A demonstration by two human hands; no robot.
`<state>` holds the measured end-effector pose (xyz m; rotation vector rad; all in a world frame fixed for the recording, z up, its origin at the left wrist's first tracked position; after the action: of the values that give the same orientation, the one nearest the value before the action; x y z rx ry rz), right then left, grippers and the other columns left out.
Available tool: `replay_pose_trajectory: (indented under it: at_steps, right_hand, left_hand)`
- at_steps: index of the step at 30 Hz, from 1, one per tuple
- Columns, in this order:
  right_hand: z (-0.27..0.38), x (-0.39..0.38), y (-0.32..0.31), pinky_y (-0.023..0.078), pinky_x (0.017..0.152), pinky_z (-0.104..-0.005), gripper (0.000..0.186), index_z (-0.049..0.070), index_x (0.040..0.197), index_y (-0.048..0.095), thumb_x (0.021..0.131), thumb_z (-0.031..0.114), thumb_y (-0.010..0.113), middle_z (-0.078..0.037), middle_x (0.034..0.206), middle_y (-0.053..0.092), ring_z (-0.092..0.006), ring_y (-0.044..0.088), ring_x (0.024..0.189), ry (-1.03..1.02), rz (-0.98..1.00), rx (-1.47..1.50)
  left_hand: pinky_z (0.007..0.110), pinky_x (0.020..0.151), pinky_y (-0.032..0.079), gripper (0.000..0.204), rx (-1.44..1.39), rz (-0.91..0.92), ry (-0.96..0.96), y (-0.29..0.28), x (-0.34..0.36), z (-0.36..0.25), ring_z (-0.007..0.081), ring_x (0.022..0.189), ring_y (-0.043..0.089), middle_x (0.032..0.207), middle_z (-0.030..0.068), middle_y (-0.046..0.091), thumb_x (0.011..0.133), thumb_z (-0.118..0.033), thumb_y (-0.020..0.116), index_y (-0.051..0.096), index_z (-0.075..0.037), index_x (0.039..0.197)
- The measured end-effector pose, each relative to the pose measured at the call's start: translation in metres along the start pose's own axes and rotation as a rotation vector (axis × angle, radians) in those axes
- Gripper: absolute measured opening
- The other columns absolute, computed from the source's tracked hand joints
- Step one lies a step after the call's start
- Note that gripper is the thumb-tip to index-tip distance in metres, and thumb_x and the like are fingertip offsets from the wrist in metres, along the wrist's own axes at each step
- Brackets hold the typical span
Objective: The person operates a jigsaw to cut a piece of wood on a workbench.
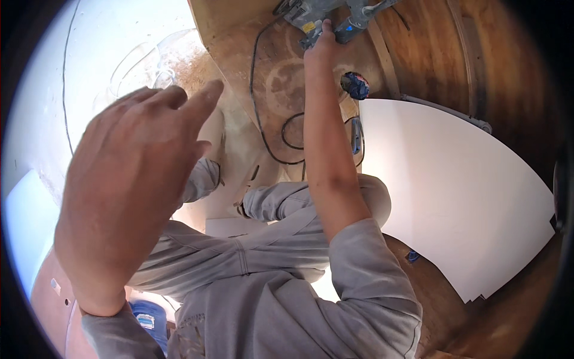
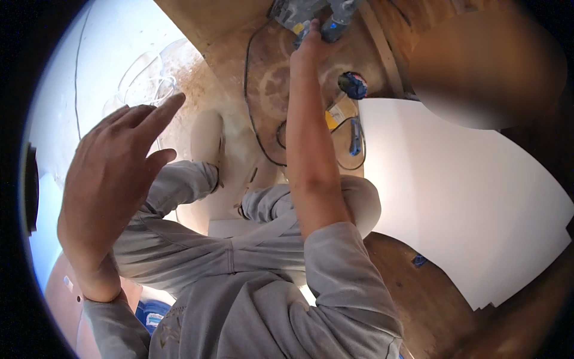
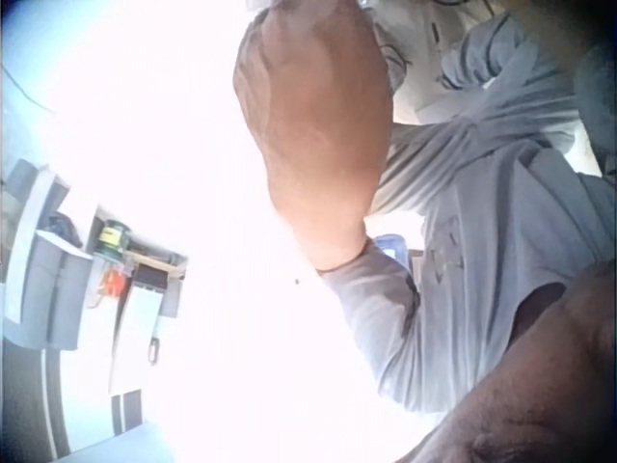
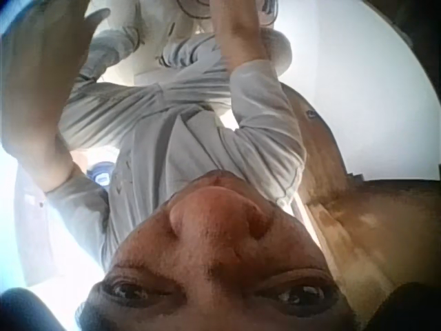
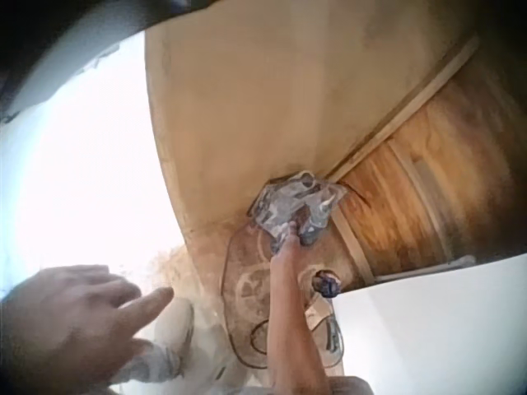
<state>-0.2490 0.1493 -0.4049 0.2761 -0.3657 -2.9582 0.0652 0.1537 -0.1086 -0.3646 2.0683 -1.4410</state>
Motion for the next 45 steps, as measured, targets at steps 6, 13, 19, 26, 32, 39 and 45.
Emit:
replay_pose_trajectory:
  at_steps: [6, 13, 19, 26, 32, 39, 45]
  right_hand:
    - [0.011, 0.016, 0.009, 0.044, 0.093, -0.0369, 0.053, 0.008, 0.132, 0.044, 0.086, 0.006, 0.068, -0.007, 0.127, 0.055, -0.0219, 0.055, 0.108, 0.134, 0.069, 0.152]
    - [0.032, 0.036, 0.003, 0.05, 0.086, -0.0399, 0.046, 0.008, 0.13, 0.049, 0.087, 0.005, 0.065, -0.01, 0.123, 0.057, -0.0235, 0.059, 0.102, 0.06, 0.061, 0.111]
    - [0.019, 0.022, -0.004, 0.051, 0.085, -0.0418, 0.05, 0.008, 0.128, 0.048, 0.083, 0.001, 0.069, -0.01, 0.124, 0.057, -0.0262, 0.059, 0.104, 0.172, -0.02, 0.023]
    - [0.009, -0.042, 0.004, 0.049, 0.089, -0.0427, 0.06, 0.008, 0.133, 0.04, 0.081, -0.003, 0.068, -0.014, 0.129, 0.052, -0.0273, 0.057, 0.108, 0.145, 0.009, 0.061]
    - [0.003, -0.09, 0.01, 0.047, 0.094, -0.0409, 0.069, 0.006, 0.138, 0.031, 0.08, -0.003, 0.069, -0.016, 0.134, 0.048, -0.0284, 0.054, 0.114, 0.099, 0.04, 0.119]
    - [0.0, -0.126, 0.003, 0.046, 0.095, -0.0453, 0.074, 0.007, 0.14, 0.025, 0.081, 0.001, 0.069, -0.015, 0.136, 0.044, -0.0309, 0.052, 0.117, 0.219, -0.007, -0.148]
    - [-0.002, -0.119, 0.0, 0.044, 0.098, -0.0425, 0.066, 0.0, 0.136, 0.034, 0.08, -0.002, 0.068, -0.017, 0.133, 0.048, -0.0296, 0.053, 0.116, 0.225, 0.277, 0.35]
  left_hand:
    - [0.037, 0.082, 0.049, 0.054, -0.093, 0.103, -0.017, 0.004, -0.001, 0.007, 0.0257, 0.084, 0.062, 0.088, 0.0129, 0.066, 0.077, -0.014, 0.07, 0.054, -0.004, 0.127]
    - [0.035, 0.079, 0.05, 0.05, -0.113, 0.038, -0.022, 0.0, -0.003, 0.016, 0.0219, 0.08, 0.062, 0.082, 0.0106, 0.066, 0.078, -0.015, 0.07, 0.056, -0.004, 0.124]
    - [0.035, 0.082, 0.05, 0.044, -0.021, 0.043, 0.014, 0.006, -0.018, 0.022, 0.0227, 0.081, 0.064, 0.086, 0.0115, 0.067, 0.082, -0.015, 0.067, 0.057, -0.005, 0.123]
    - [0.04, 0.091, 0.045, 0.031, 0.086, -0.184, -0.082, 0.004, -0.022, 0.054, 0.0297, 0.102, 0.061, 0.103, 0.0142, 0.067, 0.089, -0.02, 0.06, 0.061, -0.004, 0.116]
    - [0.041, 0.093, 0.044, 0.03, -0.002, -0.008, -0.167, -0.005, -0.017, 0.063, 0.0313, 0.107, 0.058, 0.107, 0.0155, 0.065, 0.088, -0.02, 0.059, 0.061, -0.003, 0.113]
    - [0.043, 0.086, 0.049, 0.022, -0.021, -0.111, -0.041, 0.018, 0.019, 0.058, 0.035, 0.099, 0.062, 0.103, 0.0192, 0.065, 0.085, -0.014, 0.058, 0.063, -0.002, 0.103]
    - [0.036, 0.092, 0.048, 0.034, 0.099, -0.567, 0.332, 0.102, 0.104, 0.001, 0.0279, 0.112, 0.058, 0.123, 0.0149, 0.058, 0.084, -0.009, 0.05, 0.058, -0.001, 0.117]
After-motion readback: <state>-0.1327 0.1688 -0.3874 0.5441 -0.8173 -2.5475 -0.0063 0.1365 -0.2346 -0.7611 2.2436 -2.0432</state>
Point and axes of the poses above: each hand's wrist, its own x-axis towards the middle knuckle, its own y-axis out of the palm, z = x × y, the point moved 1 cm from there along x, towards the middle knuckle
